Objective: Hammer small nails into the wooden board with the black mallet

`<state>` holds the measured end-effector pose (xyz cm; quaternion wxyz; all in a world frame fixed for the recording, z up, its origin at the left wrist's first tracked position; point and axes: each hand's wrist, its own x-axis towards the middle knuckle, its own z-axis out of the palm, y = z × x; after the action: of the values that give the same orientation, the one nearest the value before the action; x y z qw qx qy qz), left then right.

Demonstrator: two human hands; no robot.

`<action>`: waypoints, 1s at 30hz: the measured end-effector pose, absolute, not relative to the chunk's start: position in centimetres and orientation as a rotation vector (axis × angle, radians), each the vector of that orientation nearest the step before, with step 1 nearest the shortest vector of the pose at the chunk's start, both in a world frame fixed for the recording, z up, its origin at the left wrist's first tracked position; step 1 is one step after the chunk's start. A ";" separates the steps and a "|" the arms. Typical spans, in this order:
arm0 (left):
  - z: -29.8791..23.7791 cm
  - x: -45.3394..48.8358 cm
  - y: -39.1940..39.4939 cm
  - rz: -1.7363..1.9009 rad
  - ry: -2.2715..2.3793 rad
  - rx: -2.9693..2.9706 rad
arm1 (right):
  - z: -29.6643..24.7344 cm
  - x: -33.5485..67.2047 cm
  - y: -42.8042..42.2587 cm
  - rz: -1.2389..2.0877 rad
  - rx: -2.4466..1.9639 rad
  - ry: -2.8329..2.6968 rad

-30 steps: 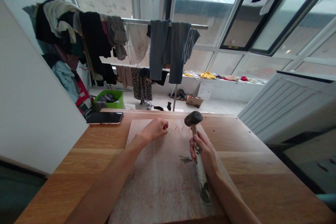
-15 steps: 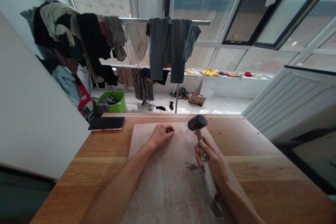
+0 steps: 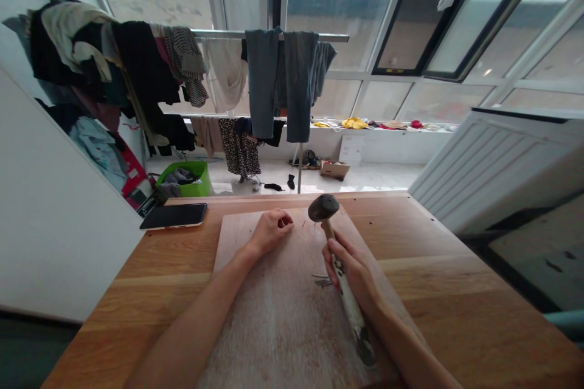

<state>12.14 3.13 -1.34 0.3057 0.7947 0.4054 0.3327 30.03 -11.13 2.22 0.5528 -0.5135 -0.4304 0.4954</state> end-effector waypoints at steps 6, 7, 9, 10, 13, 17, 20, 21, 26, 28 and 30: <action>-1.5 12.3 3.1 0.946 1.047 2.097 | 2.8 29.2 -10.3 1.238 -1.163 -1.120; -1.6 12.3 3.1 0.954 1.042 2.096 | 2.9 29.0 -10.1 1.259 -1.153 -1.129; -1.8 12.3 3.1 0.974 1.033 2.094 | 3.1 28.5 -9.6 1.290 -1.125 -1.123; -1.9 12.3 3.2 0.983 1.029 2.094 | 3.1 28.3 -9.4 1.292 -1.111 -1.114; -2.1 12.3 3.2 1.004 1.016 2.094 | 2.7 27.7 -9.0 1.273 -1.094 -1.109; -1.9 12.2 3.3 1.001 0.972 2.115 | 1.8 27.6 -9.1 1.306 -1.124 -1.153; -1.7 12.2 3.3 0.994 0.950 2.132 | 1.5 27.6 -9.3 1.300 -1.127 -1.162; -1.8 12.2 3.3 0.991 0.951 2.136 | 1.5 27.7 -9.3 1.300 -1.125 -1.160; -1.4 12.2 3.2 0.986 1.009 2.156 | 1.3 28.6 -9.2 1.324 -1.042 -1.033; -0.7 12.3 2.8 1.009 1.035 2.170 | 1.2 29.2 -9.1 1.301 -0.984 -0.944; 0.5 12.5 1.8 0.959 0.971 2.256 | 1.2 29.9 -8.9 1.260 -0.940 -0.874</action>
<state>12.54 1.80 0.54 0.2500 0.8284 0.3566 0.3522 29.93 -8.92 1.16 0.6219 -0.4093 -0.3806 0.5485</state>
